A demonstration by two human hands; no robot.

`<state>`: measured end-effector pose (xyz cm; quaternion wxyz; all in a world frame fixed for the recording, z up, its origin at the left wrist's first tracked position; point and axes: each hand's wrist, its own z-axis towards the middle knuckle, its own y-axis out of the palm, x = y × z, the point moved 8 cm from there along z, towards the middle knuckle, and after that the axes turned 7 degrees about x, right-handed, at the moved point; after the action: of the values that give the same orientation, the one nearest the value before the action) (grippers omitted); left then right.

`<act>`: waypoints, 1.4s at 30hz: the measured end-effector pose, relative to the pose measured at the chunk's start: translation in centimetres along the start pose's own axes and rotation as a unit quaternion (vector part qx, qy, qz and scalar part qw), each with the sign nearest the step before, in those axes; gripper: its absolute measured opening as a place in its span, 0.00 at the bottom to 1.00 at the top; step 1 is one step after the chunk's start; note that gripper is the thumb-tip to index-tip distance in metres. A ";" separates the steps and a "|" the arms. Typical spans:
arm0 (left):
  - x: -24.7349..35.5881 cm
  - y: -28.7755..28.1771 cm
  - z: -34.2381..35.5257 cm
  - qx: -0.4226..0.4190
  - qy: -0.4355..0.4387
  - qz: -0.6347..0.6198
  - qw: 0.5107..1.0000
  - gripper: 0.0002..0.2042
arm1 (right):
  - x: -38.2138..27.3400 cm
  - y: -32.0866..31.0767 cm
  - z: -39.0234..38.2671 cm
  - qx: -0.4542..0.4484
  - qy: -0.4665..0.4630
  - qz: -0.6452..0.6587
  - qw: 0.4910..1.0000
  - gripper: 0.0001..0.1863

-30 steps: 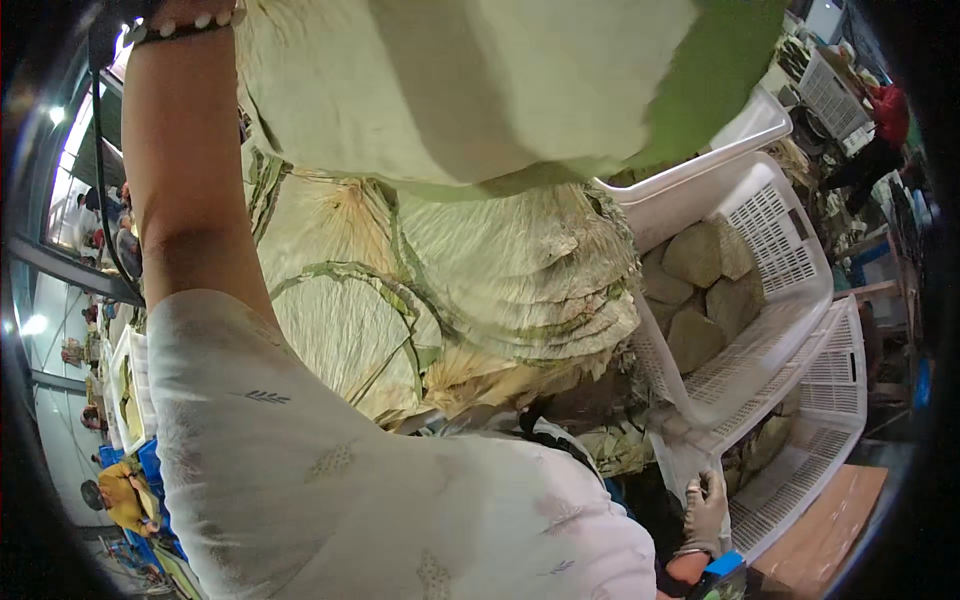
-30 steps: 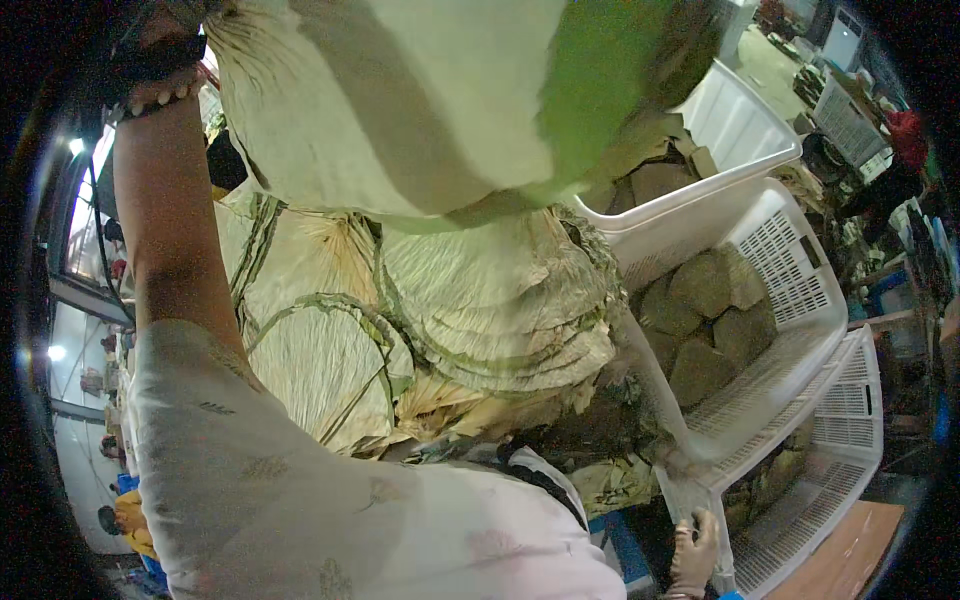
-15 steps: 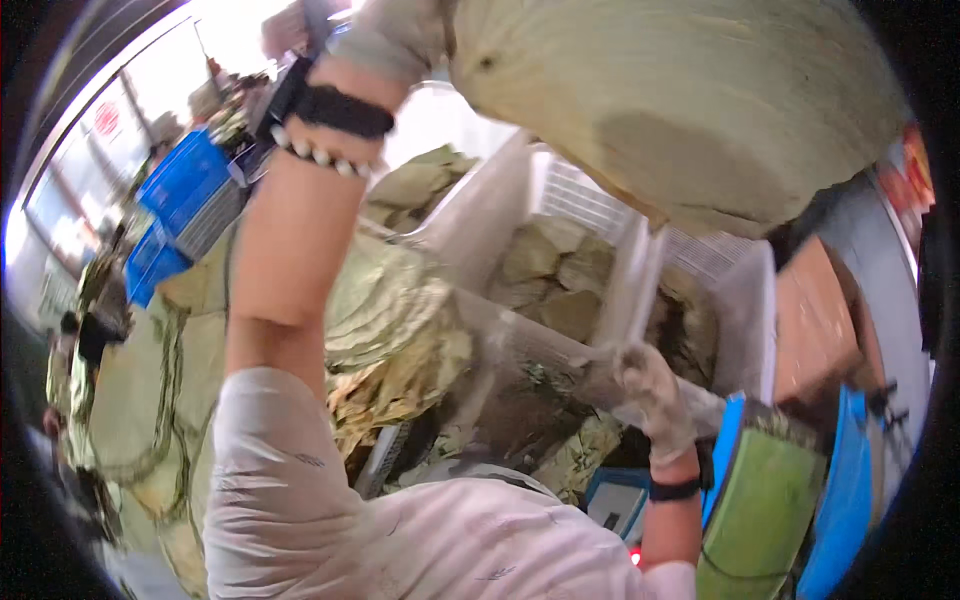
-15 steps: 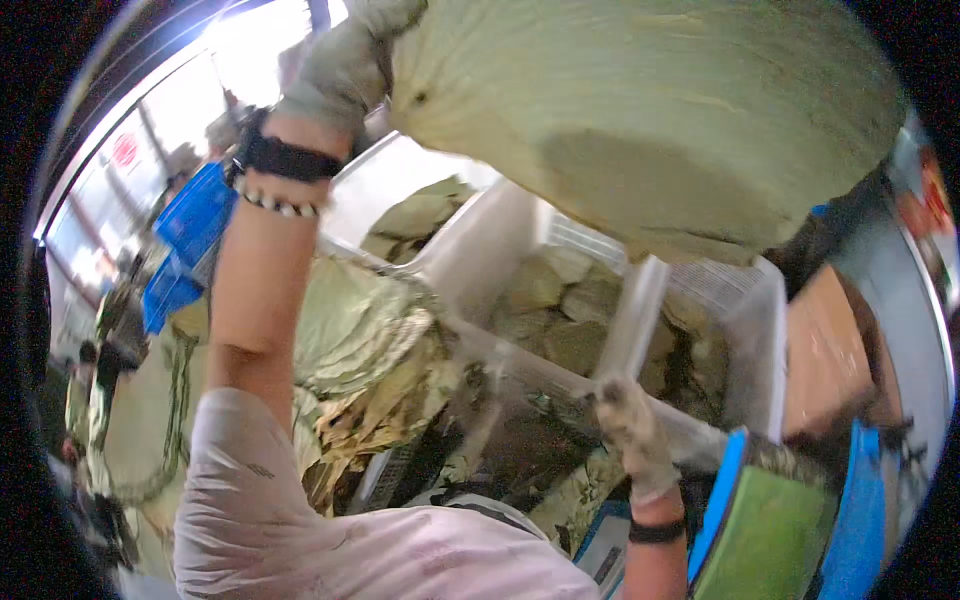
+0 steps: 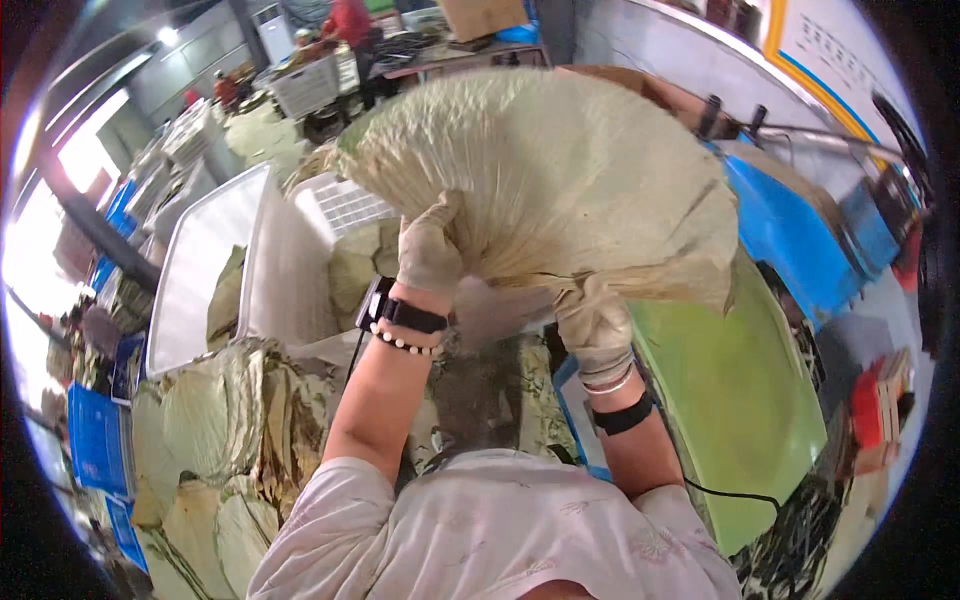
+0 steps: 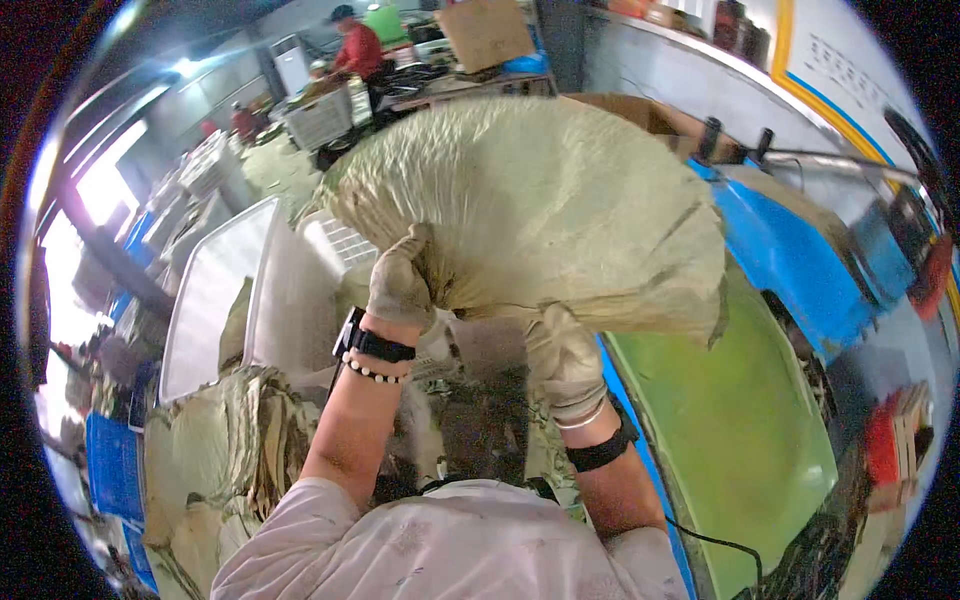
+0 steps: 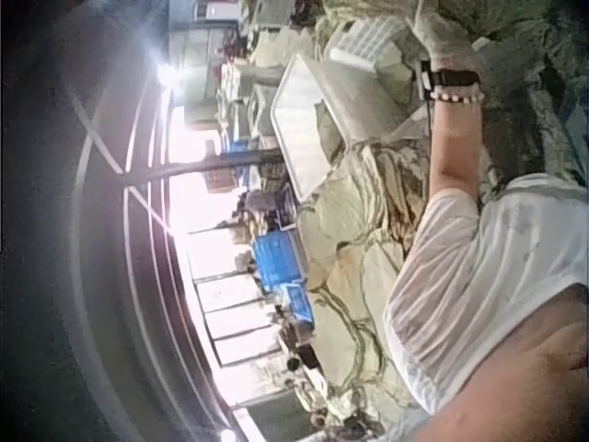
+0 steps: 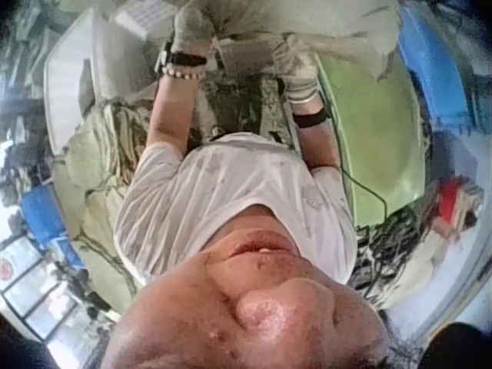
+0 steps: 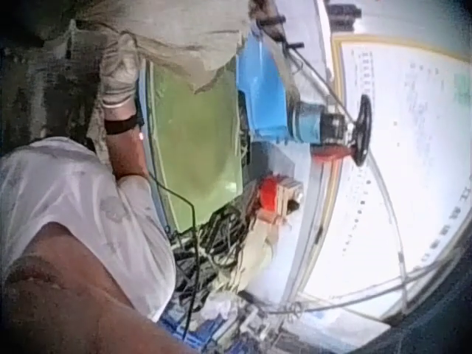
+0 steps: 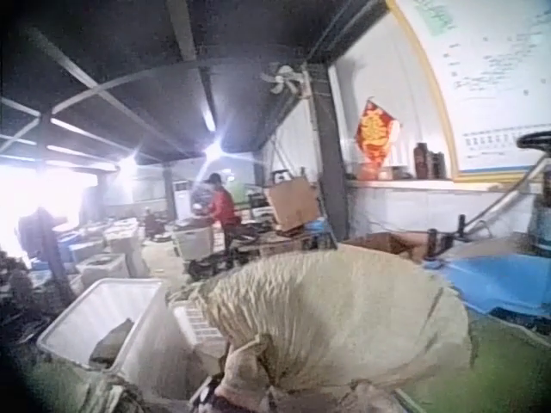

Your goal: The recorder is using a mechanical press to flatten or break the veins of lotus leaves and then sorting the processed leaves into bins.

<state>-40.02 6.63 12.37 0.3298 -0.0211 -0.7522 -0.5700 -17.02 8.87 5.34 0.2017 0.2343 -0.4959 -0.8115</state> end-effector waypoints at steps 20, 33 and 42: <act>-14.7 12.7 -3.4 -0.284 -0.059 -0.039 0.956 0.19 | -20.3 8.5 -11.1 0.267 -0.419 -0.329 0.803 0.31; -20.4 11.5 3.3 -0.313 -0.192 0.013 0.930 0.23 | -23.0 7.0 -15.0 0.225 -0.474 -0.208 0.825 0.21; -26.6 9.2 0.2 -0.282 -0.252 0.116 0.918 0.22 | -22.9 5.7 -24.6 0.385 -0.553 -0.308 0.672 0.18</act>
<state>-15.58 19.22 6.28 0.1741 -0.3435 -0.6105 -0.6921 16.35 1.81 4.81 -0.4789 -0.0611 -0.6846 -0.5462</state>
